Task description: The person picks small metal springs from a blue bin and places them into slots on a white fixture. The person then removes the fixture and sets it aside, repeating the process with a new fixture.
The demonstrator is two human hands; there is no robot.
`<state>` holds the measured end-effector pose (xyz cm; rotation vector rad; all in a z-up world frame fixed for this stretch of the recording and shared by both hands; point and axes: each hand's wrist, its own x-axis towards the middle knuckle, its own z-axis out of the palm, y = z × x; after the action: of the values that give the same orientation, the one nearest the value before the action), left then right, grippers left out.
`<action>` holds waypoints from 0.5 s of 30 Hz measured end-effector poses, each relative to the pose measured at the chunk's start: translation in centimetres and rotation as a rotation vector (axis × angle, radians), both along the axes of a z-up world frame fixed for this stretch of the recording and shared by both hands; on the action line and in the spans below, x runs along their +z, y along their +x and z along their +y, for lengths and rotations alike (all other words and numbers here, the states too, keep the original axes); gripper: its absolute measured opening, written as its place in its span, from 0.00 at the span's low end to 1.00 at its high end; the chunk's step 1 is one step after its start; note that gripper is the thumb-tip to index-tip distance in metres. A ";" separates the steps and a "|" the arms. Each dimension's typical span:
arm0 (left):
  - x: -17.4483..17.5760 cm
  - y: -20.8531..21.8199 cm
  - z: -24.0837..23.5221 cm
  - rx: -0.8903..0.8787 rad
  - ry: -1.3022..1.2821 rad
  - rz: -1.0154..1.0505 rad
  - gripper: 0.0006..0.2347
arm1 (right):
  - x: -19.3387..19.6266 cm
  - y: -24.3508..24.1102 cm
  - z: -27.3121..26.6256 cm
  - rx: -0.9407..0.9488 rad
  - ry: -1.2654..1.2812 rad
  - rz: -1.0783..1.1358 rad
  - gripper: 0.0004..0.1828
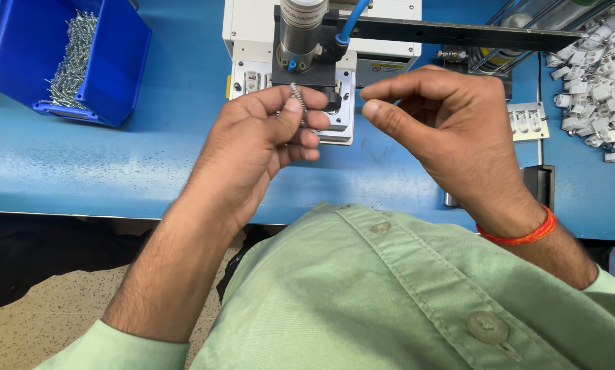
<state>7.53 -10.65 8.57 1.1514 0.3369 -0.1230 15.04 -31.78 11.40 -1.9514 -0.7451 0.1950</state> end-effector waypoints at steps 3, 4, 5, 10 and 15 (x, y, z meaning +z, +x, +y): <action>0.4 0.3 -0.4 -0.084 0.155 0.027 0.10 | 0.1 -0.1 0.7 0.023 0.043 -0.012 0.10; 0.6 0.5 -0.7 -0.117 0.227 0.039 0.10 | 0.2 -0.2 1.1 0.022 0.029 -0.031 0.10; 0.7 0.6 -1.0 -0.132 0.375 -0.048 0.09 | 0.2 -0.2 1.4 0.021 0.016 -0.051 0.10; 1.1 0.1 -2.1 -0.170 0.878 -0.175 0.10 | 0.5 -0.4 2.3 -0.029 -0.090 -0.073 0.06; 0.8 0.1 -1.6 -0.122 0.733 -0.155 0.09 | -0.5 -0.5 1.8 -0.069 0.151 0.109 0.05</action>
<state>7.67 -12.26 9.33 1.8970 0.1717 -0.0118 14.53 -29.94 10.86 -1.8049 -0.6032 0.1954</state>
